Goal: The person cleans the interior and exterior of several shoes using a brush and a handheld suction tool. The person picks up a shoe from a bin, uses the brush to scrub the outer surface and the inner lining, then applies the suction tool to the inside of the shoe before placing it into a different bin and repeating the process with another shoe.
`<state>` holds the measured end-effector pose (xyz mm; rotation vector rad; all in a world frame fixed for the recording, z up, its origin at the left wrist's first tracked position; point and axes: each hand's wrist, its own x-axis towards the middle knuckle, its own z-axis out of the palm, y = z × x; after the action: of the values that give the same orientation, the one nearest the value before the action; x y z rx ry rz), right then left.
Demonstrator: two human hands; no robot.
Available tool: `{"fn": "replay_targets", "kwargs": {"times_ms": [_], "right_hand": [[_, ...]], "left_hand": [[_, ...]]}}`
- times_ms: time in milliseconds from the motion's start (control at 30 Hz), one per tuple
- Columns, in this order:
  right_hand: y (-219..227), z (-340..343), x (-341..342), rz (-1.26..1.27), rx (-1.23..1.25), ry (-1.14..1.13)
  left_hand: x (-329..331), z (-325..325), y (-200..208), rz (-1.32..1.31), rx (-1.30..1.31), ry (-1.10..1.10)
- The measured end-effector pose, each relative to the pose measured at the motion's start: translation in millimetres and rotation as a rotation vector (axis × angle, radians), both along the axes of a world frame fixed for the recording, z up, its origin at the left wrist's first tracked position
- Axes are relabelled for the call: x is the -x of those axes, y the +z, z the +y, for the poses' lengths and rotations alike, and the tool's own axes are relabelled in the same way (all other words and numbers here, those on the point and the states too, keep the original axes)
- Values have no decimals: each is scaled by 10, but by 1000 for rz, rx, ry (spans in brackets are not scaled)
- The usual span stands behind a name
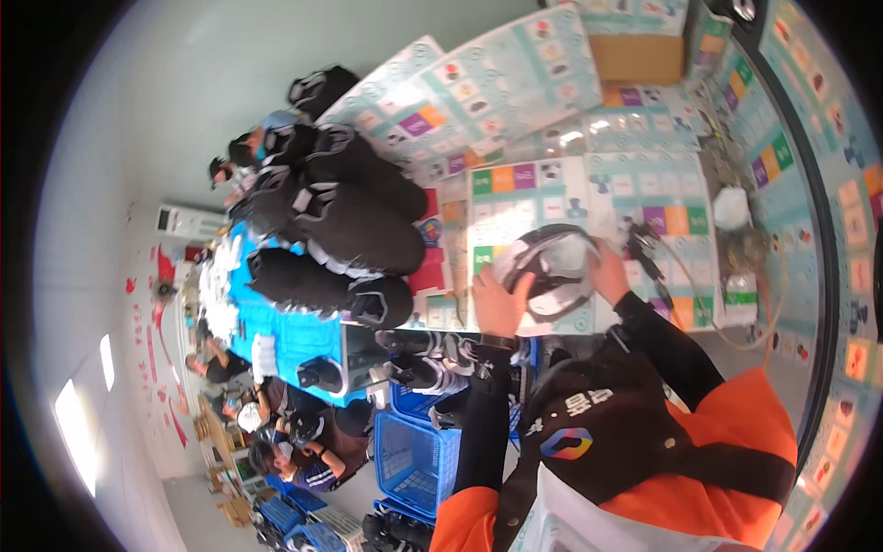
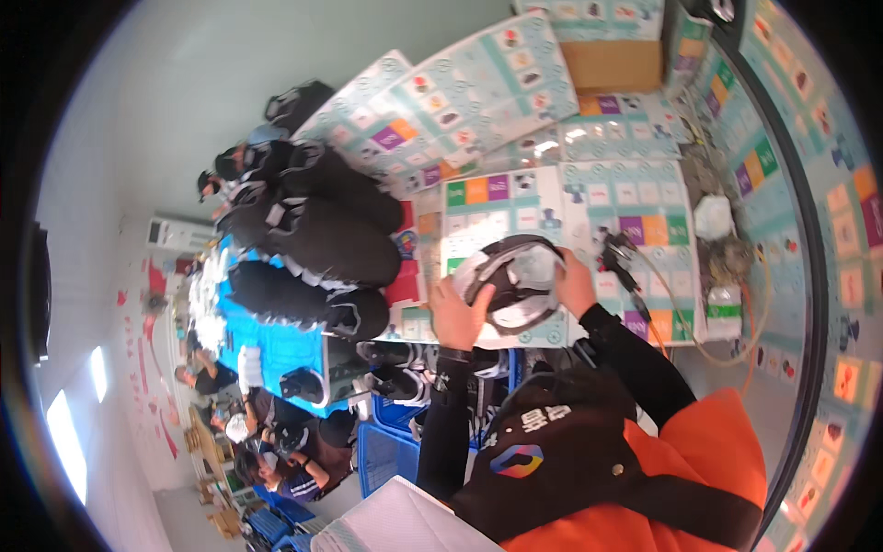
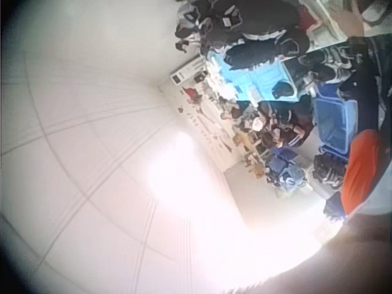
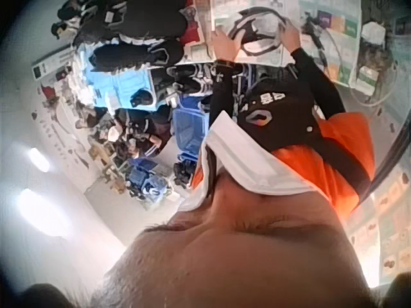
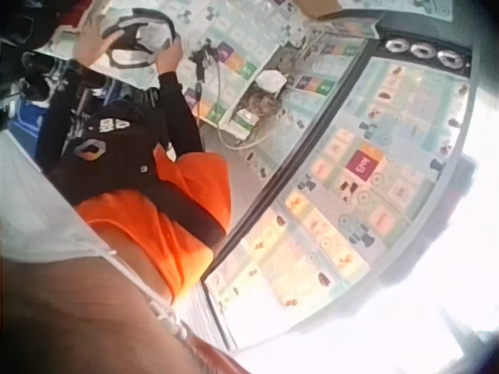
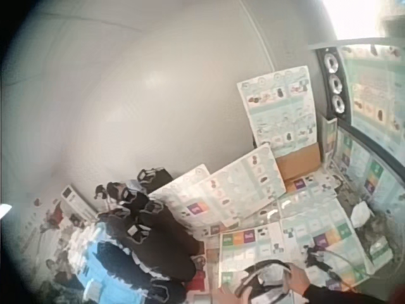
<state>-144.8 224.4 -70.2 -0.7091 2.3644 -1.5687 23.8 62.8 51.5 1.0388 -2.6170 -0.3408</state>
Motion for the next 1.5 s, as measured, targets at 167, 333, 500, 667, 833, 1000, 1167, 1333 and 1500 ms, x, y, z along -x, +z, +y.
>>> {"fn": "replay_targets", "kwargs": {"times_ms": [167, 333, 500, 667, 833, 1000, 1167, 1333, 1500], "right_hand": [[-700, 60, -238, -224, -58, -41], [-888, 111, -512, -403, 4, -125], [-840, 161, -562, -958, 218, 6], [-1145, 560, 57, -372, -177, 201], [-1120, 902, 503, 378, -659, -118], [-1490, 978, 777, 468, -855, 27], [-1249, 974, 906, 217, -869, 112], [-792, 1043, 1016, -27, -566, -91], [-74, 1115, 552, -897, -38, 148]], "left_hand": [[64, -390, -297, 213, -257, 240], [161, -218, -319, 216, -252, 54], [339, -179, -361, 125, -255, 131], [703, -64, -141, 86, -97, -44], [919, -114, -262, -88, 148, -148], [1605, -281, -460, -398, -84, -327], [1186, 545, -928, -418, 6, -165], [878, 373, -1459, -196, -48, -186], [1203, 260, -1101, -345, -118, -189]]}}
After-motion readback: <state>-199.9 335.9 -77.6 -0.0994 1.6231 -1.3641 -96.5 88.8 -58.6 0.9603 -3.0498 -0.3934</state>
